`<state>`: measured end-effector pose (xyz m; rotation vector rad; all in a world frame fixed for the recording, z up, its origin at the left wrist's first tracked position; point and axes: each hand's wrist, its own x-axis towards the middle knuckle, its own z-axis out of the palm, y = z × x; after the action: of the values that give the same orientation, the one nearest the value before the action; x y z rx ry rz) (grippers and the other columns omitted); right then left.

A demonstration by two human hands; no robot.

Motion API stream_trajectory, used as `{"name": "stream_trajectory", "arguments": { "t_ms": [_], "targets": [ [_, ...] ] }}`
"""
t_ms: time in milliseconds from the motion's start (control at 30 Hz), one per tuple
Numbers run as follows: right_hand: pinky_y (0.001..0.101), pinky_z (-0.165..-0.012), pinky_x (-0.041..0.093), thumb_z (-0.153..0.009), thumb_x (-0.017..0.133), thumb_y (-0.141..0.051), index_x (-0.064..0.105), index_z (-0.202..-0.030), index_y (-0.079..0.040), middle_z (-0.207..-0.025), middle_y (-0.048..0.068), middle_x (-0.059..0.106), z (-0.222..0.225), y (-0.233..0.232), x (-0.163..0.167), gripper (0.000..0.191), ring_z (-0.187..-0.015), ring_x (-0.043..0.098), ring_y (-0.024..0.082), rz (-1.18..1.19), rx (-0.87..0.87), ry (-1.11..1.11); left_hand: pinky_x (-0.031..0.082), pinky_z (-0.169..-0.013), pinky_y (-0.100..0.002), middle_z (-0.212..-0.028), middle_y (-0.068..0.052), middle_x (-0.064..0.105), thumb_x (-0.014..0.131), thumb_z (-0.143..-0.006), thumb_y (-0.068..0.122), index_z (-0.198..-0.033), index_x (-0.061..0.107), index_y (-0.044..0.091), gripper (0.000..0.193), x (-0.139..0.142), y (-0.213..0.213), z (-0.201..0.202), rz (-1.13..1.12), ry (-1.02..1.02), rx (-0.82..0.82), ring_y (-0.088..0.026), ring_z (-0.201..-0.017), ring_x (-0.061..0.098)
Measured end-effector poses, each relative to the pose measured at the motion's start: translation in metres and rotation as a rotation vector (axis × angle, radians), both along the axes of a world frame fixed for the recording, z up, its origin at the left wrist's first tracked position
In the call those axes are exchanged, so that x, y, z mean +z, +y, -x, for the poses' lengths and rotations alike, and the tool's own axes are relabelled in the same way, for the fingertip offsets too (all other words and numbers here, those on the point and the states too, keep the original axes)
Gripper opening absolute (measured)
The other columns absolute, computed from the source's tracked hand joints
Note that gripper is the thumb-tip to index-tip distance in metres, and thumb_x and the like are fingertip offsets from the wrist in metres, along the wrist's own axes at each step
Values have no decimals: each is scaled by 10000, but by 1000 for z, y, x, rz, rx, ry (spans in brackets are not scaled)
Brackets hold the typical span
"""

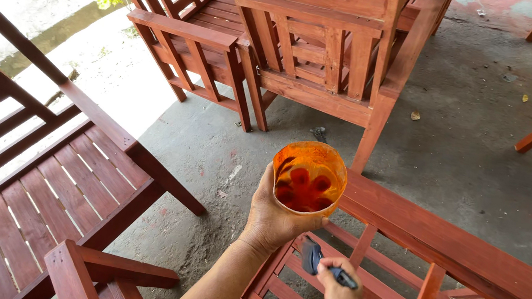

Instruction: The person holds a bowl of reddish-orange wood stain in one hand and a brush in the other, brushing the stain onto the slats and frame of a wooden chair. They repeatedly dip the brush into the bowl and work the stain across the chair's lattice and edges.

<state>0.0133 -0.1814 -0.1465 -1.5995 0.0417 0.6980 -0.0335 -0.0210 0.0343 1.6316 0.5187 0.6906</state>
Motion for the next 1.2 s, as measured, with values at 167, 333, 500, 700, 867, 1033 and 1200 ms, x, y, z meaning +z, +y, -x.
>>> {"name": "stream_trajectory", "arguments": {
  "t_ms": [167, 333, 500, 700, 867, 1033, 1200],
  "targets": [
    [352, -827, 608, -900, 719, -100, 677, -932, -67, -1206, 160, 658, -31, 29, 17, 63, -1028, 739, 284, -164, -182, 116, 539, -1124, -377, -1345, -94, 641, 959, -547, 153, -1423, 436, 79, 1023, -4, 14, 5, 37, -73, 10, -222, -1277, 644],
    [321, -777, 638, -916, 721, -142, 640, -973, -38, -1163, 174, 660, -32, 54, 16, 144, -982, 732, 214, -211, -244, 190, 544, -1111, -368, -1343, -72, 626, 966, -530, 159, -1416, 422, 107, 1041, -11, 23, 5, 53, -6, 35, -199, -1278, 631],
    [338, -723, 644, -905, 735, -163, 680, -988, -61, -1090, 214, 703, 22, 43, -17, 142, -830, 762, 265, -24, -207, 162, 538, -1122, -381, -1338, -89, 645, 975, -524, 151, -1393, 456, 84, 1014, -14, 29, 10, 54, -48, 19, -228, -1276, 640],
    [406, -523, 677, -835, 762, -51, 688, -926, 59, -854, 279, 770, 62, 15, -46, 161, -600, 772, 326, 156, -16, 396, 551, -1115, -362, -1331, -76, 640, 958, -525, 174, -1397, 449, 97, 1013, -12, 33, 7, 84, 15, 2, -212, -1263, 648],
    [323, -350, 436, -834, 708, -62, 700, -884, -2, -762, 219, 738, 2, 30, -22, 78, -423, 633, 252, 109, -53, 223, 547, -1091, -364, -1315, -77, 656, 955, -525, 175, -1398, 448, 93, 1013, -12, 37, 2, 54, 40, 44, -208, -1244, 654],
    [283, -444, 548, -843, 729, -30, 666, -906, -56, -924, 199, 690, -82, 67, 9, 93, -564, 663, 217, 45, -203, 6, 542, -1108, -366, -1330, -86, 652, 962, -532, 176, -1399, 456, 84, 1008, -14, 42, 9, 39, 8, 30, -215, -1260, 654],
    [245, -654, 619, -885, 733, -63, 643, -905, -69, -1106, 202, 684, -117, 87, 21, 93, -848, 759, 221, -77, -202, -206, 541, -1124, -368, -1341, -75, 639, 965, -530, 174, -1410, 435, 103, 1029, -14, 49, 15, 58, 24, 23, -213, -1275, 645]
  ]
}}
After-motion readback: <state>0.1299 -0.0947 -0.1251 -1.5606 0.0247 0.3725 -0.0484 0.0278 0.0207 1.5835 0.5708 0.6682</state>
